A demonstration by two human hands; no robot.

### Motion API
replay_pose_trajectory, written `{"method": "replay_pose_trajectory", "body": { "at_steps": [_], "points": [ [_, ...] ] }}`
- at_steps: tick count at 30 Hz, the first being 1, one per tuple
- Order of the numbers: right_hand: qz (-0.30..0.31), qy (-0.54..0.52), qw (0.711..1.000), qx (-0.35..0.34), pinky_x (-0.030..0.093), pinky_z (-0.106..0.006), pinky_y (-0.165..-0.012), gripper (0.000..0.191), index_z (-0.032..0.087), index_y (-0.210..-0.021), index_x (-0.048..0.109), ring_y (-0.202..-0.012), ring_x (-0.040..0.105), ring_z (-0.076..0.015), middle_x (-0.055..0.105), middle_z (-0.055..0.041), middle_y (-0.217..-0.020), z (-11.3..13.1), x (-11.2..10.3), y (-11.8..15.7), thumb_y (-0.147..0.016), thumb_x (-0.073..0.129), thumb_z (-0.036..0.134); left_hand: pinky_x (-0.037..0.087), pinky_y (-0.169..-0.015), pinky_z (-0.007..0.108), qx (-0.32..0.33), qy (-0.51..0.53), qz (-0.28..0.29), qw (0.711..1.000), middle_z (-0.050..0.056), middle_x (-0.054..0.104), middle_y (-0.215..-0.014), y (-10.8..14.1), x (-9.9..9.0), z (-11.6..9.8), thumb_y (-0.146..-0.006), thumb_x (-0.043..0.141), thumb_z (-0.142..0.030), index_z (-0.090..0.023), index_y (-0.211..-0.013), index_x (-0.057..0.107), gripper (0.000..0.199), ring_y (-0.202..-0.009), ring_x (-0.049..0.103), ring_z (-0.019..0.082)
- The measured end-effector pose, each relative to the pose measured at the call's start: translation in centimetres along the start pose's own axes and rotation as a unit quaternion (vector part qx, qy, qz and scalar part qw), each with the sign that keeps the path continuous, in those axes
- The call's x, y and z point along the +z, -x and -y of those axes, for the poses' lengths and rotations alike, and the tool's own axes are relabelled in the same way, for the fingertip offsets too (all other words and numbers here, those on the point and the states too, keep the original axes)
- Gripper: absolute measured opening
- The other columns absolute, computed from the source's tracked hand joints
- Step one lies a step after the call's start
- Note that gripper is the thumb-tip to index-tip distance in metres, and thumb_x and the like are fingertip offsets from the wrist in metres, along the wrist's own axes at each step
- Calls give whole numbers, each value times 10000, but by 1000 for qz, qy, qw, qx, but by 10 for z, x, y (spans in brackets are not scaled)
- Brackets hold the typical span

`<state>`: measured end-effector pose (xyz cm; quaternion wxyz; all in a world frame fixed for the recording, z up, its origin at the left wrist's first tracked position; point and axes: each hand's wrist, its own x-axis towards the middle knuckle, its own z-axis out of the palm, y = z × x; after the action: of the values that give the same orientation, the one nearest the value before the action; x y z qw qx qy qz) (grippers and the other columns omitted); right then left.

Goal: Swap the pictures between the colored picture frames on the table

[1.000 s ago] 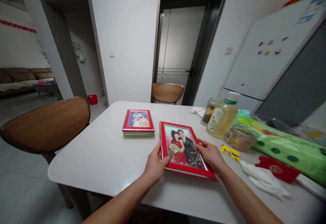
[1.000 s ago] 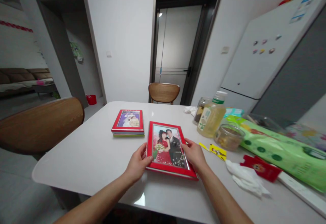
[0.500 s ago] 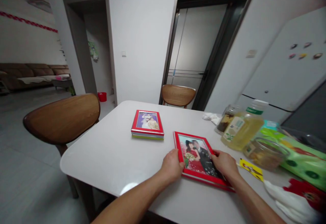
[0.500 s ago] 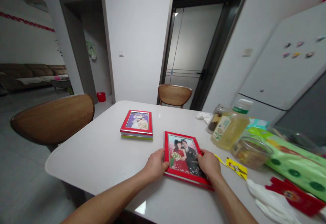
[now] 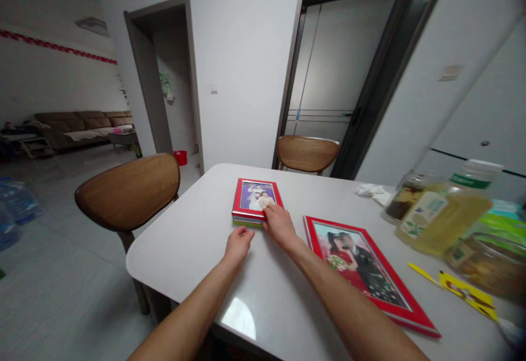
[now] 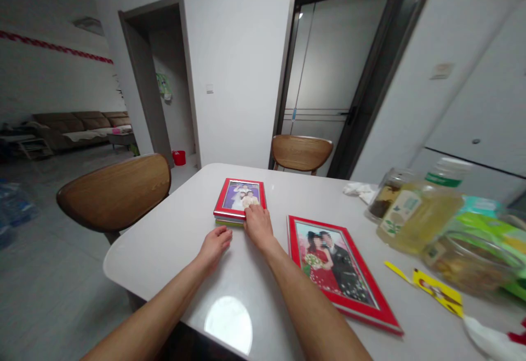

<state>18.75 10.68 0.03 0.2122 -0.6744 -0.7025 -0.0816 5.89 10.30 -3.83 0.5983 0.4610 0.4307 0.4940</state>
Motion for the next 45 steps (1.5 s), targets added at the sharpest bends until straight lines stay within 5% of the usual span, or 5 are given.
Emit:
{"method": "replay_pose_trajectory", "body": {
  "at_steps": [9, 14, 24, 35, 45],
  "points": [
    [-10, -189, 981, -33, 326, -380, -881, 236, 161, -896, 551, -1035, 446, -223, 521, -113, -1100, 28, -29, 69, -691, 525, 276, 440, -772, 279, 60, 142, -7, 988, 56, 610, -930, 40, 4, -17, -703, 525, -324, -140, -971, 503, 326, -880, 572, 178],
    [-36, -520, 832, 191, 357, -359, -875, 514, 214, -1177, 391, -1087, 436, -198, 464, -80, -1206, 38, -69, 86, -724, 457, 446, 421, -851, 318, 185, -59, 44, 980, 67, 600, -1030, 98, -1, -36, -760, 487, -239, -145, -1056, 502, 311, -933, 560, 203],
    [-115, -795, 547, 236, 460, -282, -674, 327, 189, -931, 505, -727, 573, -146, 631, 5, -828, 46, -75, 147, -610, 514, 251, 416, -898, 409, 500, -480, 256, 673, 18, 400, -1284, 142, -45, -28, -776, 447, -190, -285, -1269, 284, 528, -1114, 441, 241],
    [-23, -307, 923, 232, 444, -289, -675, 341, 149, -963, 492, -772, 550, -166, 599, -62, -875, 6, -42, 153, -647, 513, 276, 429, -855, 420, 526, -538, 285, 594, 59, 516, -1173, 119, -40, 1, -815, 366, -403, -239, -1210, 386, 429, -1047, 496, 266],
    [22, -65, 985, 156, 425, -339, -702, 307, 105, -900, 567, -858, 483, -220, 507, -136, -912, 15, -47, 149, -754, 392, 311, 441, -852, 419, 486, -533, 286, 630, 68, 550, -1131, 113, -38, 8, -807, 409, -376, -220, -1122, 475, 358, -1044, 500, 263]
  ]
}}
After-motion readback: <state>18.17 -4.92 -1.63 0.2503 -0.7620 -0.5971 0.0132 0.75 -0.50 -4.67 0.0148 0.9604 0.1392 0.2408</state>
